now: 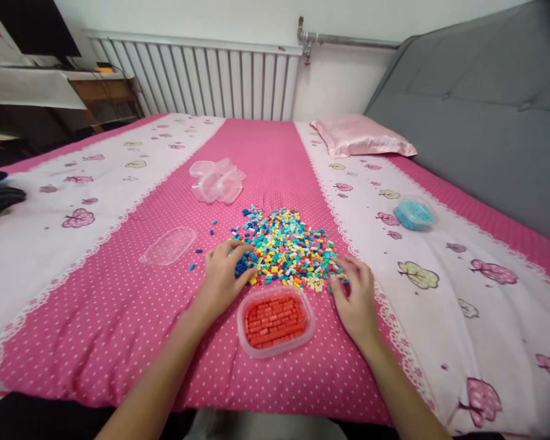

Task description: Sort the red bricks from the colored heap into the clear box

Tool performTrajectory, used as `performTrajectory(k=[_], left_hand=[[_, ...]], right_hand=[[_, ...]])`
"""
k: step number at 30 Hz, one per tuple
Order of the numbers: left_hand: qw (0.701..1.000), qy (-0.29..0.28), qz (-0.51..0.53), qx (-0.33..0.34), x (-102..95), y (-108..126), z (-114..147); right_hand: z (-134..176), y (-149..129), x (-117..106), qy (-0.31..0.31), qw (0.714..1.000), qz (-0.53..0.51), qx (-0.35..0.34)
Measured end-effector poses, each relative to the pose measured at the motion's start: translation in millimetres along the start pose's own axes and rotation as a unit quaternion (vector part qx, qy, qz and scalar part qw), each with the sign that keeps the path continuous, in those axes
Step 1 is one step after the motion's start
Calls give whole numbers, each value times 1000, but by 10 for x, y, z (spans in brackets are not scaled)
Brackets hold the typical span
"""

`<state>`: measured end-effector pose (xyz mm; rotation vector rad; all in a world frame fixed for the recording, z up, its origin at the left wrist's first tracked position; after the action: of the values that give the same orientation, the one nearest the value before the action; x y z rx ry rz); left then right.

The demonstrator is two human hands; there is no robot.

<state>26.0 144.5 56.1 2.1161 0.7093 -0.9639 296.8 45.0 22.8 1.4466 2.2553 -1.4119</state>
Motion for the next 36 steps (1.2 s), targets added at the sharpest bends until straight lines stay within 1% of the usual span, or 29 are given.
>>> performTrajectory(k=[1,3,5,7,9,11,12,13,16,21,25,28,36], left_hand=[[1000,11,-8,14,27,29,18],[998,52,-25,35,25,90,61],[994,95,-43,43,-23,135,97],[991,119,-54,42,-70,151,119],[991,112,-53,49,-77,149,133],[993,85,-43,65,-43,140,146],[994,72,-36,74,-20,135,152],[994,57,-32,83,4,130,158],[995,27,-24,92,52,118,168],[998,-2,-17,68,79,96,158],[998,3,-28,52,82,74,158],[998,13,-35,44,81,54,181],[997,58,-46,-7,-10,-70,353]], right_hand=[[32,6,31,3,1000,11,-5],[80,2,97,-13,1000,14,-12],[101,3,127,-28,1000,4,-12],[95,36,106,-18,1000,-14,3],[75,124,40,29,999,-23,40],[58,227,-14,73,994,-13,82],[51,264,-21,81,992,-5,94],[44,283,-14,78,992,2,99],[38,250,38,44,996,7,82],[70,141,55,7,998,3,66],[83,114,59,-15,998,0,61],[85,128,61,-15,998,-5,65],[95,250,6,34,993,-51,96]])
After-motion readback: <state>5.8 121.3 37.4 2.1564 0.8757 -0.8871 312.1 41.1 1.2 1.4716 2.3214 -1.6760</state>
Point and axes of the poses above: each hand's wrist, its own z-axis away from the middle knuckle, its own x-axis out of the palm, y = z × x, the point moved 6 cm from there along -z, towards the middle knuckle, and after that the axes turned 4 degrees about y, right-handed, at the moved point
